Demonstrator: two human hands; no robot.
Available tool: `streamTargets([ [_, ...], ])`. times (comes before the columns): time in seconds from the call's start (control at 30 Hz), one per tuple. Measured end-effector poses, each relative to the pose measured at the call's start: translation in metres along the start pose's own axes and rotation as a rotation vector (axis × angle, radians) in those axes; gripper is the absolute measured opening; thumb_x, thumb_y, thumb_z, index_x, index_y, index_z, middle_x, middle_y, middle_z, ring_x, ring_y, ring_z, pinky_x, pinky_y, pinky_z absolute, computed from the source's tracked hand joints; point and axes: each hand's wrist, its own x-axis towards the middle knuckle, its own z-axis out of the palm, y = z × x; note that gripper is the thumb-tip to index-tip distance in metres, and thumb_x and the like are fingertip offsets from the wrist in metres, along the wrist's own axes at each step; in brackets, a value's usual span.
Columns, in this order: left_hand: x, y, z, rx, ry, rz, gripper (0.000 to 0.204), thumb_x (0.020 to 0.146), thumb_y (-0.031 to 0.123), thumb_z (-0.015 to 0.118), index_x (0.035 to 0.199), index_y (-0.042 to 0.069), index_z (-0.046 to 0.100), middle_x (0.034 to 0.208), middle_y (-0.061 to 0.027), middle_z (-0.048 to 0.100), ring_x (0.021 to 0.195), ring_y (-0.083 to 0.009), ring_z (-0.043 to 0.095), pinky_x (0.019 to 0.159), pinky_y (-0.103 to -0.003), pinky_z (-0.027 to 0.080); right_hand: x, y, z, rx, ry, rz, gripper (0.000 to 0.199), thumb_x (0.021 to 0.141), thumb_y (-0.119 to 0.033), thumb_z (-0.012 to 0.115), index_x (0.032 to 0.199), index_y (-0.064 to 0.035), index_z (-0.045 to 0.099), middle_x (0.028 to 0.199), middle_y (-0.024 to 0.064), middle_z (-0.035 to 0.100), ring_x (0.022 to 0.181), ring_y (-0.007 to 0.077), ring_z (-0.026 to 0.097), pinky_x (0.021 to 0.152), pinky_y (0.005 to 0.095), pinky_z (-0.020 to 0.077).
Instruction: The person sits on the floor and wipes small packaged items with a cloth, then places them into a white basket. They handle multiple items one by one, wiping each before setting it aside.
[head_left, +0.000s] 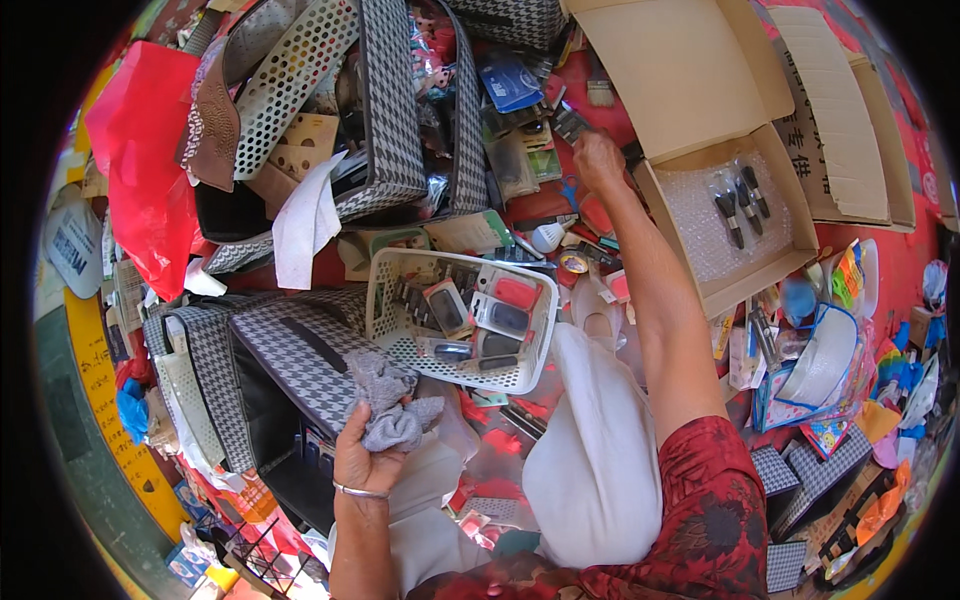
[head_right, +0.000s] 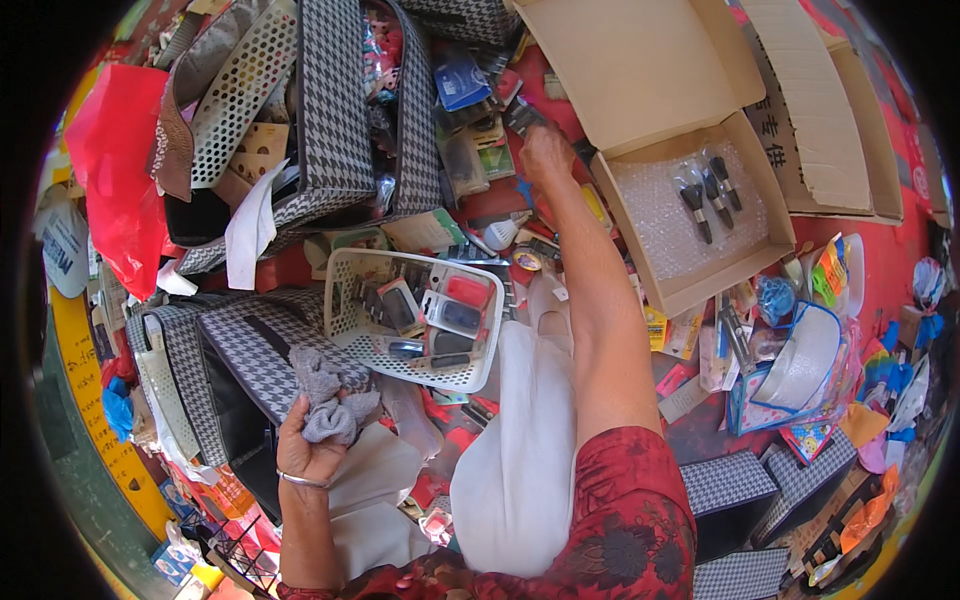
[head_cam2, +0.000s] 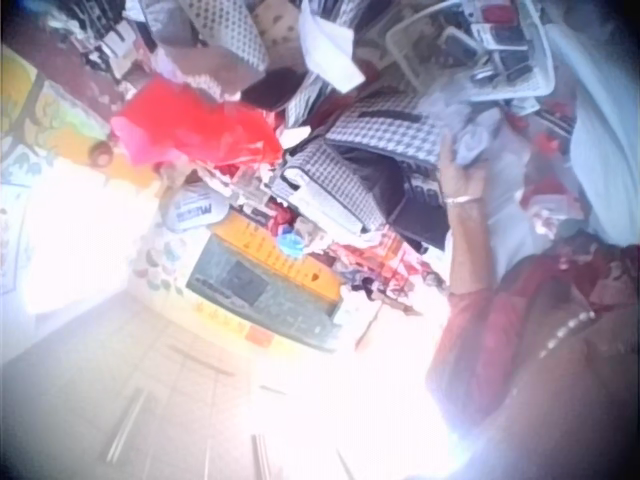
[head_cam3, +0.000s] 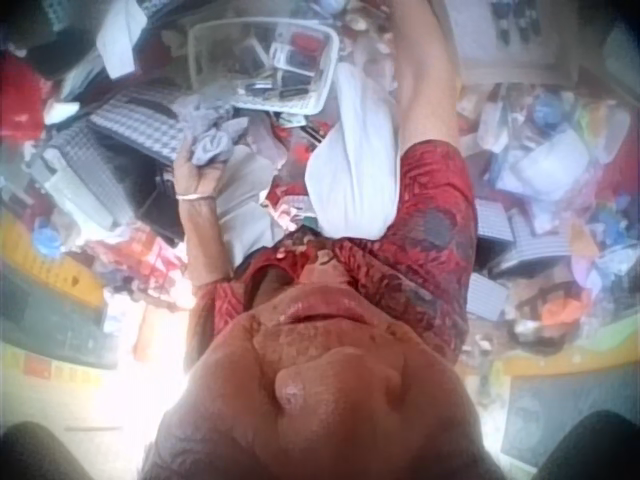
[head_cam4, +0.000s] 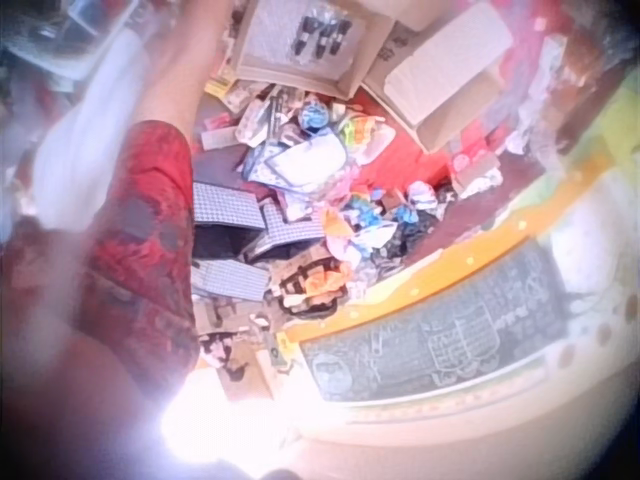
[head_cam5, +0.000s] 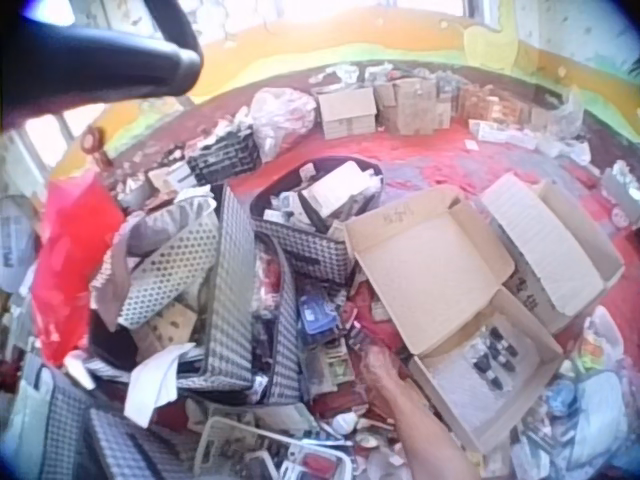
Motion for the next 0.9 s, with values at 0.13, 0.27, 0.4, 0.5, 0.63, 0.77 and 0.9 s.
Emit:
streamTargets([
  [0.13,0.001,-0.003,0.000,0.012,-0.016,-0.031,0.036,0.084,0.020,0.051,0.115,0.001,0.048,0.105,-0.0137,0.058,0.097,-0.0289,0.054,0.079,-0.041,0.047,-0.019,0.007,-0.001,-0.516,-0.430,-0.175,0.039,0.073,-0.012,0.058,0.112,-0.0099,0.056,0.137,0.0193,0.029,0.122,0.0346,0.036,0.099,0.0440,0.0328],
  [0.27,0.003,-0.005,0.001,0.039,0.005,-0.031,0.036,0.084,0.020,0.051,0.115,0.001,0.048,0.106,-0.0138,0.057,0.099,-0.0288,0.053,0.080,-0.041,0.047,-0.019,0.003,-0.001,-0.582,-0.456,-0.120,0.065,0.070,-0.016,0.065,0.128,-0.0057,0.038,0.143,0.0154,0.017,0.129,0.0316,0.025,0.104,0.0453,0.0241],
  [0.4,0.004,-0.003,0.002,0.022,0.034,-0.017,0.037,0.084,0.020,0.052,0.115,0.001,0.048,0.107,-0.0138,0.057,0.099,-0.0284,0.054,0.082,-0.041,0.047,-0.017,0.002,-0.016,-0.519,-0.413,-0.163,0.058,0.075,-0.017,0.062,0.127,-0.0026,0.039,0.134,0.0149,0.034,0.121,0.0275,0.038,0.098,0.0414,0.0320],
  [0.5,0.002,-0.003,0.005,0.006,0.004,-0.008,0.039,0.083,0.019,0.052,0.117,0.000,0.045,0.106,-0.0152,0.056,0.099,-0.0293,0.054,0.084,-0.043,0.046,-0.038,0.010,-0.031,-0.136,-0.305,-0.116,0.052,0.079,-0.020,0.060,0.124,-0.0009,0.043,0.122,0.0131,0.048,0.110,0.0237,0.048,0.090,0.0359,0.0378],
  [0.63,-0.002,-0.004,0.006,-0.019,-0.005,-0.024,0.041,0.083,0.018,0.052,0.118,0.000,0.043,0.107,-0.0164,0.056,0.099,-0.0297,0.054,0.084,-0.045,0.046,-0.093,0.029,-0.052,0.836,-0.278,0.190,0.046,0.083,-0.024,0.057,0.122,-0.0008,0.047,0.110,0.0052,0.056,0.094,0.0129,0.052,0.083,0.0265,0.0404],
  [0.77,-0.002,-0.005,0.006,-0.022,-0.017,-0.034,0.040,0.084,0.018,0.052,0.118,0.000,0.044,0.106,-0.0168,0.056,0.098,-0.0297,0.054,0.082,-0.045,0.047,-0.133,0.030,-0.084,1.275,-0.404,0.260,0.045,0.087,-0.025,0.053,0.125,-0.0028,0.046,0.108,-0.0004,0.055,0.087,0.0040,0.046,0.081,0.0208,0.0387],
  [0.9,-0.001,-0.005,0.005,-0.008,-0.011,-0.022,0.038,0.084,0.019,0.051,0.116,-0.001,0.046,0.105,-0.0168,0.056,0.097,-0.0294,0.054,0.080,-0.042,0.047,-0.166,-0.008,-0.109,1.285,-0.686,0.026,0.046,0.087,-0.029,0.053,0.125,-0.0054,0.047,0.119,0.0044,0.051,0.103,0.0112,0.047,0.090,0.0260,0.0365],
])
